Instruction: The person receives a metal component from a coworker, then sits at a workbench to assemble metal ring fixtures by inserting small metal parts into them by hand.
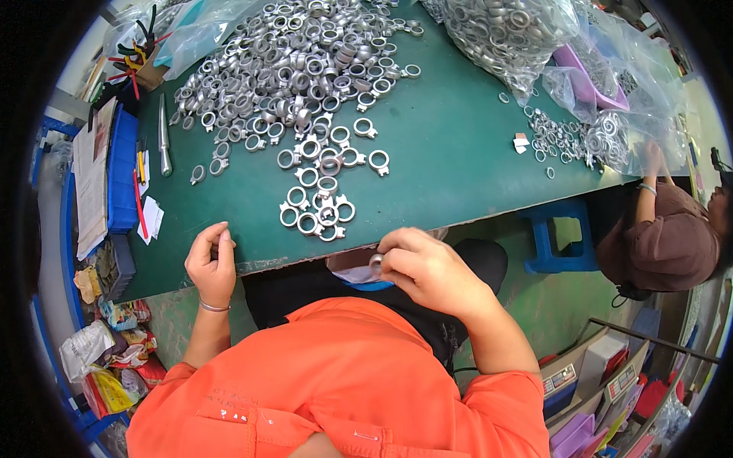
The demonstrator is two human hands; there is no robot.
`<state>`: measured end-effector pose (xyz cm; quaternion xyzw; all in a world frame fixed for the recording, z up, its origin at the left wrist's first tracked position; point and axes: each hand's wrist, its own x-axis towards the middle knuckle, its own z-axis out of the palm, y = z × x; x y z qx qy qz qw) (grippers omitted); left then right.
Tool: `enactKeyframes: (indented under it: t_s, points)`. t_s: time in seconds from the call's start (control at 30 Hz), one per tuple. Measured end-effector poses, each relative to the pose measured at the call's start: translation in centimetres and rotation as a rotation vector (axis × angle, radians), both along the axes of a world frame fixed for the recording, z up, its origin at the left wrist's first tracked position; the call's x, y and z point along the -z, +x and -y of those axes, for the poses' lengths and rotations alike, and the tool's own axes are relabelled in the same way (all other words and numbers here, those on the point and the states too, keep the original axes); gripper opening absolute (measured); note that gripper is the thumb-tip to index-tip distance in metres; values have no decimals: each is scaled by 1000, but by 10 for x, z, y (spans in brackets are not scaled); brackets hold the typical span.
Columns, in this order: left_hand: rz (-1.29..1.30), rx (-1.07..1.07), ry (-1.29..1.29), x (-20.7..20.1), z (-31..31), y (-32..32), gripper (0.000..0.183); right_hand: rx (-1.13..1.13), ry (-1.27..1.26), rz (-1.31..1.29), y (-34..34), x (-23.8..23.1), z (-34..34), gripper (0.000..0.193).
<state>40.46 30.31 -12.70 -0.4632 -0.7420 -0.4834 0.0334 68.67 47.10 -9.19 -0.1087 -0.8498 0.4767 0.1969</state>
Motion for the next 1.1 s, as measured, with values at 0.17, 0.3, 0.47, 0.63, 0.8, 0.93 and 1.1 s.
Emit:
enactKeyframes:
  t_s: [0.17, 0.3, 0.47, 0.63, 0.8, 0.93, 1.1]
  points:
    - [-4, 22, -45, -2, 4, 0, 11, 455, 512, -8, -37, 1, -22, 10]
    - [114, 77, -101, -10, -2, 4, 24, 582, 671, 119, -57, 16, -48, 16]
    - [-32, 389, -322, -40, -35, 40, 79, 425, -210, -14, -43, 16, -33, 22]
    - [-110, 507, -320, -34, -79, 58, 57, 163, -1151, -349, -24, 16, -20, 33]
    - [-97, 529, -251, -29, -92, 54, 42, 46, -863, -353, -6, 9, -9, 26]
    - [-27, 476, -280, -29, -79, 52, 37, 143, 58, 117, 11, -3, 7, 25]
    - [47, 453, -243, -28, -70, 52, 33, 293, 352, 66, -10, 0, 2, 18]
